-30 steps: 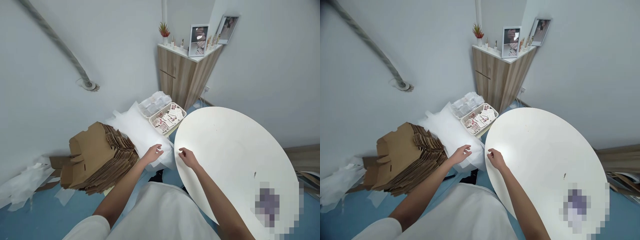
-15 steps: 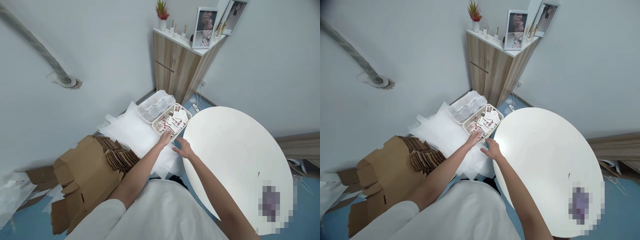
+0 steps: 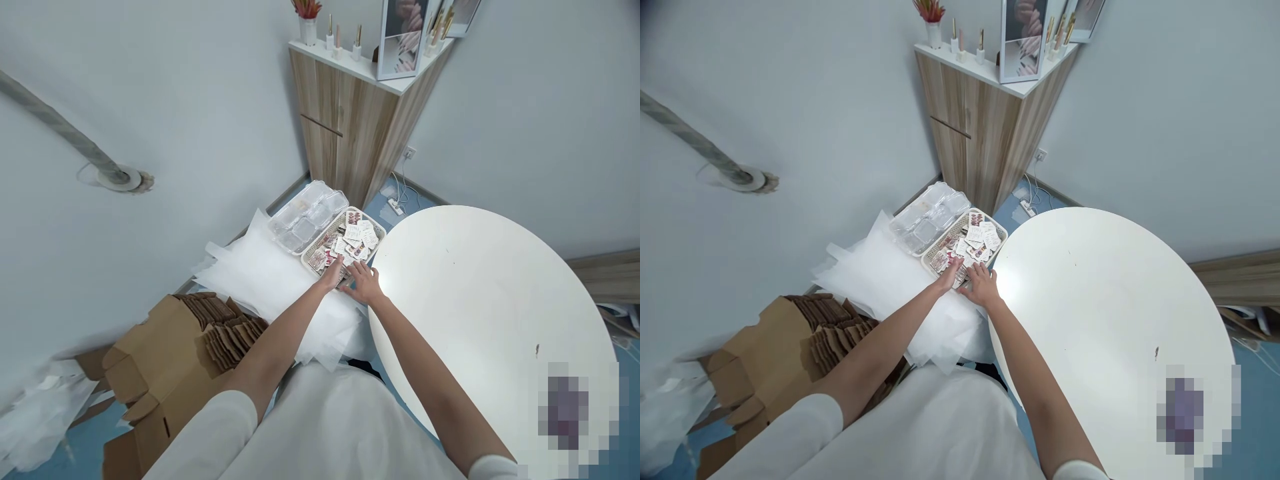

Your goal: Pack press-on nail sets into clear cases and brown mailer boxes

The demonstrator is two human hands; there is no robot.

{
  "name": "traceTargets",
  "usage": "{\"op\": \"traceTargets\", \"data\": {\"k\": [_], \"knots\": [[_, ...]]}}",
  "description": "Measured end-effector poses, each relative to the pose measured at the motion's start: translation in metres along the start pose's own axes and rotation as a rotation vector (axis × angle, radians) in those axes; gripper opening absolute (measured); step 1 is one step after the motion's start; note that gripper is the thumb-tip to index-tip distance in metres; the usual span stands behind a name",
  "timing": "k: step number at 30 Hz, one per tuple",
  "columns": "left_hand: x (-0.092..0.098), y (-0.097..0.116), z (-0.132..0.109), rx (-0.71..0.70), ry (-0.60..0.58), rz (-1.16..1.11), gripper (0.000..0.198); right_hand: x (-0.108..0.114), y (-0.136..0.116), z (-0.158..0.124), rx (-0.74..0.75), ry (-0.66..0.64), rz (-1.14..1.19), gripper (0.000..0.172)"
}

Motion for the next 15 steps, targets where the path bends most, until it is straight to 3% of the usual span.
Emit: {"op": "traceTargets", "data": {"k": [5,11,15], "knots": [[0.009,-0.009,0.004,0.008,0.056,0.127,0.072,-0.006,-0.001,0.006,0.022,0.005,-0.048,0.055],[0.020,0.006,-0.005,-0.030,0.131,0.235,0.057,-0.009,-0.016,0.012,0.142,0.015,-0.007,0.051],[0.019,0.016,-0.009,-0.069,0.122,0.158,0.052,0.002,-0.001,0.016,0.001,0.105,-0.009,0.041]]}}
Point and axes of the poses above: each hand's wrist, its own z-axis towards the middle knuckle, its own x-axis out of the back of the hand, y = z × x, the point moved 9 cm from there along z, towards the middle knuckle, and after that the axes turned 9 degrees about x, right-handed, at the moved point
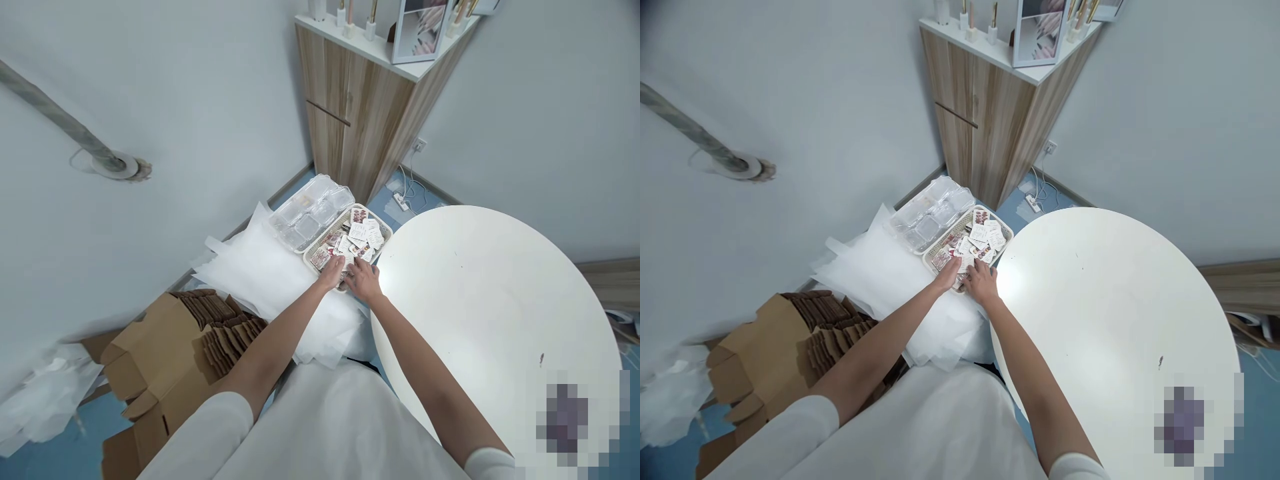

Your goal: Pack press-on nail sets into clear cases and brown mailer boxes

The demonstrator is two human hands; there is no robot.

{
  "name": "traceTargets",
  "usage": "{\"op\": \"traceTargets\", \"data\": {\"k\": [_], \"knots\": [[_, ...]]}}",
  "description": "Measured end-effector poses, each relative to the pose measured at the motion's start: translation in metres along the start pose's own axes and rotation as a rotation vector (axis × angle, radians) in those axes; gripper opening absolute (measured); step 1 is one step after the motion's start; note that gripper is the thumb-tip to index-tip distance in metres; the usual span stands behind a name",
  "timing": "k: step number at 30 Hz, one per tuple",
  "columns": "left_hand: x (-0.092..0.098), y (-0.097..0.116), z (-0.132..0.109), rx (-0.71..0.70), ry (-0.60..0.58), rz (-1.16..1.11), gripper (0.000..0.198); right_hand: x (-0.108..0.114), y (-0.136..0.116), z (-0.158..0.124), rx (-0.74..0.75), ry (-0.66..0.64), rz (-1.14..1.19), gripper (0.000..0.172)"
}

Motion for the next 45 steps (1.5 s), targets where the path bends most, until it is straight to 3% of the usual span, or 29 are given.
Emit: {"op": "traceTargets", "data": {"k": [5,11,16,24,32,35,39,45], "knots": [[0.003,-0.002,-0.004,0.046,-0.001,-0.162,0.050,-0.008,0.012,0.006,-0.138,-0.066,0.085,0.039],[0.007,-0.010,-0.004,0.199,-0.023,-0.292,0.055,-0.015,0.017,0.011,-0.253,-0.092,0.139,0.038],[0.007,-0.010,-0.005,0.222,-0.074,-0.340,0.057,-0.013,0.012,0.010,-0.244,-0.085,0.157,0.035],[0.022,-0.013,-0.010,0.206,0.019,-0.350,0.055,-0.013,0.001,0.002,-0.204,-0.121,0.145,0.044],[0.034,-0.007,-0.029,0.183,0.073,-0.334,0.052,0.007,-0.007,-0.015,-0.171,0.049,0.178,0.041],[0.023,0.001,-0.038,0.152,0.043,-0.345,0.055,0.026,-0.008,-0.029,-0.180,0.150,0.202,0.034],[-0.005,0.015,-0.052,0.080,-0.046,-0.335,0.058,0.056,-0.002,-0.062,-0.193,0.320,0.273,0.031],[-0.058,0.037,-0.087,-0.028,-0.224,-0.286,0.049,0.081,0.027,-0.141,-0.290,0.536,0.512,0.030]]}}
Point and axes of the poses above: each hand's wrist, its own z-axis towards the middle knuckle, its own x-axis out of the back of the hand, y = z × x, the point moved 9 cm from there along z, towards the middle knuckle, and after that the axes turned 9 degrees about x, right-handed, at the moved point
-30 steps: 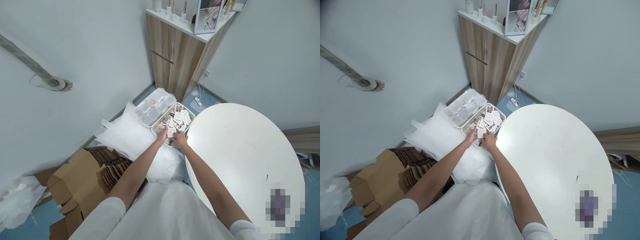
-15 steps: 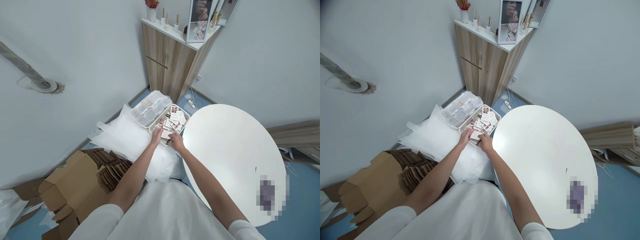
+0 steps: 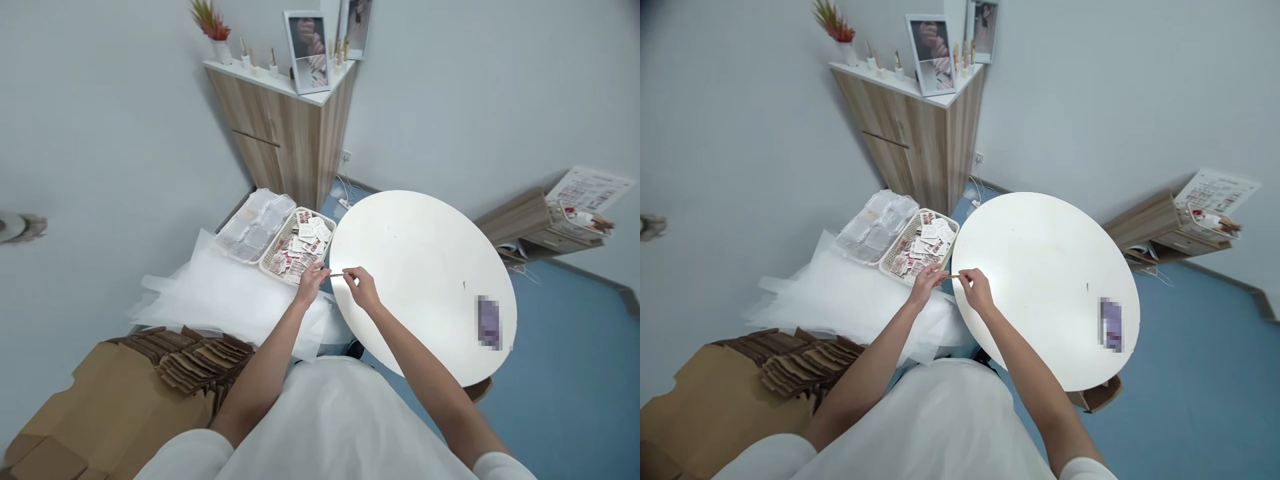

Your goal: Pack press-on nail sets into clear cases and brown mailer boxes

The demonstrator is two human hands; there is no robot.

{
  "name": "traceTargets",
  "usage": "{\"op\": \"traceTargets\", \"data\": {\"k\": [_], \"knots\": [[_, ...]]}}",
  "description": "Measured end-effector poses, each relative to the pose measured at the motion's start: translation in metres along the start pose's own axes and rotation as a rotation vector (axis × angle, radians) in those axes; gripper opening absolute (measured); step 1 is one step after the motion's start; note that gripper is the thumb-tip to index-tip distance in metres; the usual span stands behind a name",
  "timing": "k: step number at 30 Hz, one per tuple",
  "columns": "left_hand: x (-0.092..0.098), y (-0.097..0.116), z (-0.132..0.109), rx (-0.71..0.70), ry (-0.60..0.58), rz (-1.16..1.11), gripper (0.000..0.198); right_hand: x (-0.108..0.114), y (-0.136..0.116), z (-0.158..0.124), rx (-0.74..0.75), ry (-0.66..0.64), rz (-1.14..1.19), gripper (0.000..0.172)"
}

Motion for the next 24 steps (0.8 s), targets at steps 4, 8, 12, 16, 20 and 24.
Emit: {"op": "traceTargets", "data": {"k": [4,8,12,16,20,24], "knots": [[-0.055,-0.003,-0.019,-0.010,-0.095,0.116,0.042,0.047,0.032,-0.042,-0.155,0.090,0.204,0.033],[-0.116,-0.014,-0.040,-0.050,-0.206,0.255,0.027,0.089,0.064,-0.086,-0.270,0.146,0.401,0.035],[-0.167,-0.030,-0.059,-0.094,-0.323,0.401,0.020,0.125,0.095,-0.125,-0.357,0.229,0.530,0.035],[-0.202,-0.039,-0.073,-0.108,-0.358,0.446,0.019,0.145,0.118,-0.148,-0.381,0.282,0.633,0.036],[-0.225,-0.050,-0.085,-0.046,-0.382,0.427,0.017,0.158,0.132,-0.159,-0.365,0.303,0.683,0.034],[-0.235,-0.060,-0.092,0.007,-0.367,0.391,0.020,0.165,0.141,-0.167,-0.366,0.291,0.701,0.030]]}}
Point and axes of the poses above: each hand's wrist, its own z-axis towards the middle knuckle, its own x-axis out of the back of the hand, y = z × x, the point moved 9 cm from there along z, towards the middle knuckle, and after that the axes turned 9 degrees about x, right-handed, at the moved point
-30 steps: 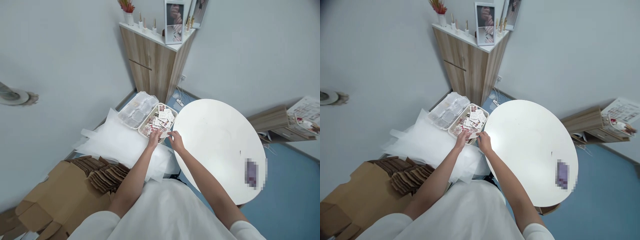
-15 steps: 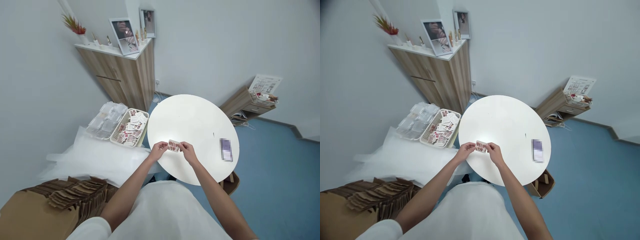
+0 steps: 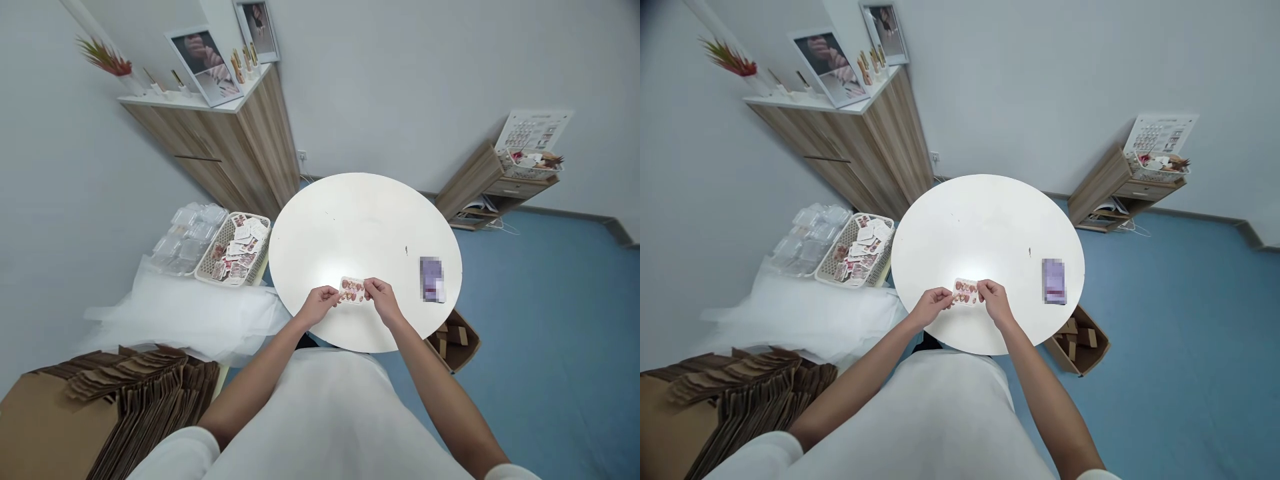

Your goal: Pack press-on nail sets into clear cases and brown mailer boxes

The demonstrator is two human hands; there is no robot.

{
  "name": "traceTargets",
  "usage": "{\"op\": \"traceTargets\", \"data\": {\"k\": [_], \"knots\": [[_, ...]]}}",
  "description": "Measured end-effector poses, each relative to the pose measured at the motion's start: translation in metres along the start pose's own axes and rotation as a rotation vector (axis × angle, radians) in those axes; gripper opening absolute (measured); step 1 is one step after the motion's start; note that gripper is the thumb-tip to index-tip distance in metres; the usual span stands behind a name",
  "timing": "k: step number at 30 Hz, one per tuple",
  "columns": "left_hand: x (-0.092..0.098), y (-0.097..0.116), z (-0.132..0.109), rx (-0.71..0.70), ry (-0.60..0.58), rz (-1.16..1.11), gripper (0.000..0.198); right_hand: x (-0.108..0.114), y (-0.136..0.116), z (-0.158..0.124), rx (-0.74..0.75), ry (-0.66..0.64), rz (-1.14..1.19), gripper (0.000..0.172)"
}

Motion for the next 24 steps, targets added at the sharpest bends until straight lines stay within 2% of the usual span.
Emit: {"op": "traceTargets", "data": {"k": [6,9,12,13,15,17,20,22,24], "knots": [[0.009,0.003,0.000,0.010,0.123,-0.030,0.025,0.001,0.005,-0.006,-0.050,-0.068,0.064,0.024],[0.015,0.009,0.003,-0.008,0.133,-0.027,0.025,-0.004,0.009,-0.007,-0.084,-0.088,0.092,0.022],[0.020,0.010,0.008,-0.027,0.118,-0.024,0.024,-0.006,0.010,-0.007,-0.070,-0.034,0.092,0.018],[0.023,0.009,0.010,-0.030,0.118,-0.028,0.024,-0.006,0.010,-0.006,-0.055,-0.011,0.087,0.021],[0.030,0.004,0.011,-0.028,0.136,-0.049,0.023,-0.012,0.008,-0.006,-0.019,-0.011,0.064,0.040],[0.037,-0.003,0.011,-0.016,0.152,-0.078,0.023,-0.027,0.008,-0.006,0.008,-0.107,0.004,0.061],[0.048,-0.013,0.007,0.012,0.132,-0.117,0.024,-0.054,0.012,-0.007,0.022,-0.285,-0.134,0.082],[0.056,-0.019,0.003,0.028,0.112,-0.128,0.030,-0.069,0.014,-0.006,0.028,-0.345,-0.221,0.086],[0.063,-0.024,0.000,0.033,0.087,-0.111,0.042,-0.080,0.012,-0.004,0.048,-0.366,-0.284,0.081]]}}
Point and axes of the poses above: each hand's wrist, its own z-axis towards the middle knuckle, its own x-axis out of the back of the hand, y = z × x, the point moved 9 cm from there along z, towards the middle knuckle, and after that the axes turned 9 degrees about x, right-handed, at the moved point
